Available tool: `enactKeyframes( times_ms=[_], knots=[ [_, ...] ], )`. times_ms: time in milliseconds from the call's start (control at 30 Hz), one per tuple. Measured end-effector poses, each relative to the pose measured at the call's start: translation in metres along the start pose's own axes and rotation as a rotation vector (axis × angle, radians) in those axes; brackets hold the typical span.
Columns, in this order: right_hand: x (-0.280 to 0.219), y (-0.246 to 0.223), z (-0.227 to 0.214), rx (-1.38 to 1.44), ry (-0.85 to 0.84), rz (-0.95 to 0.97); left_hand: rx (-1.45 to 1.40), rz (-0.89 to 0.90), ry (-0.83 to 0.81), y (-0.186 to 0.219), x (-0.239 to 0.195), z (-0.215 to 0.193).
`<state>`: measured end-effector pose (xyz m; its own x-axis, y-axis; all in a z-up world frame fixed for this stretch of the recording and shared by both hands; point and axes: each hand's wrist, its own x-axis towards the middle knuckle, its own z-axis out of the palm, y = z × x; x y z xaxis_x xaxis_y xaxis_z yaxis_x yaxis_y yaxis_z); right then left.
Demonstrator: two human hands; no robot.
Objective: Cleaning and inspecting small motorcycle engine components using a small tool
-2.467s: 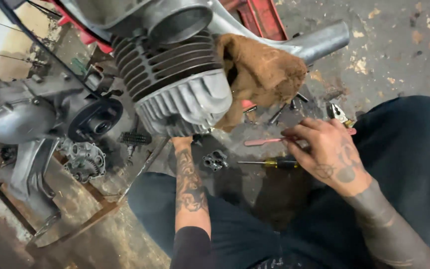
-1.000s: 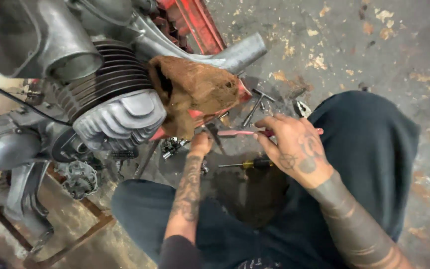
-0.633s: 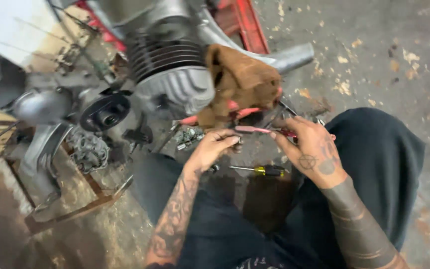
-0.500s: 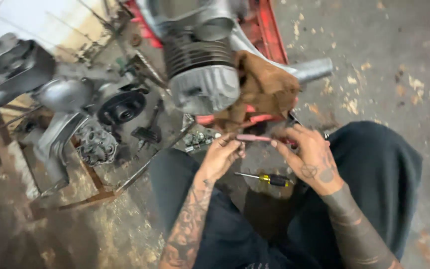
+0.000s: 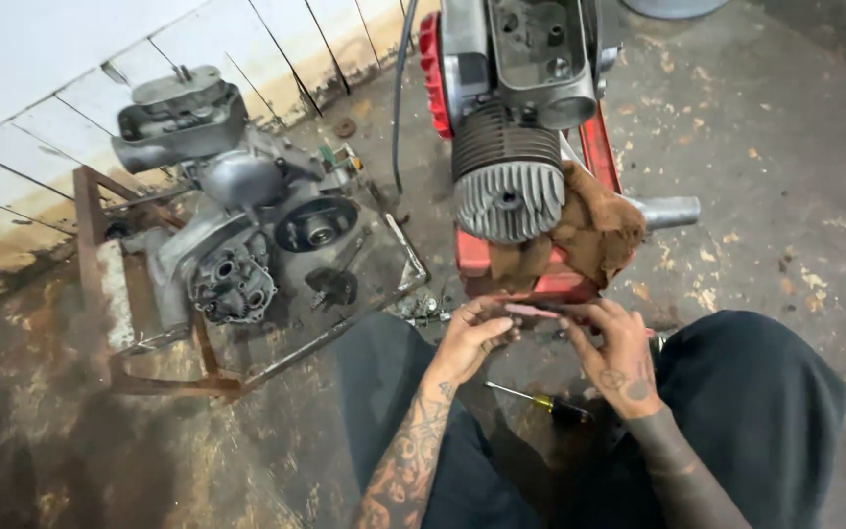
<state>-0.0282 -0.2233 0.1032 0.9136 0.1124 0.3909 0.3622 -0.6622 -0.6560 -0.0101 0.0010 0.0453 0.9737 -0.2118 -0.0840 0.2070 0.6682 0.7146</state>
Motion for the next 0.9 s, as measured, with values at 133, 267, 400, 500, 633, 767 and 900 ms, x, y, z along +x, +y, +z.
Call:
enactKeyframes(
  times_ms=[133,267,400,500,633,767,900],
  knots=[
    [-0.005,-0.005,0.012,0.005,0.033,-0.027,0.005,0.036,-0.017,0.013,-0.007,0.01],
    [-0.002,-0.005,0.01,0.013,0.07,-0.052,-0.054,0.007,-0.015,-0.003,-0.005,-0.007],
    [-0.005,-0.028,0.002,0.035,0.046,-0.118,-0.132,-0.042,-0.009,-0.004,-0.011,-0.009],
    [-0.005,-0.012,0.01,0.001,0.056,-0.058,-0.156,-0.052,0.007,-0.017,-0.006,-0.026],
    [-0.003,-0.026,0.0,0.039,0.06,-0.113,-0.164,-0.041,0.013,-0.009,-0.008,-0.015],
    [-0.005,-0.011,0.001,-0.013,0.084,-0.117,-0.173,-0.041,0.0,-0.013,-0.006,-0.014],
    [-0.006,-0.008,0.0,0.053,0.052,-0.171,-0.13,-0.019,-0.003,0.012,-0.019,0.02]
  ],
)
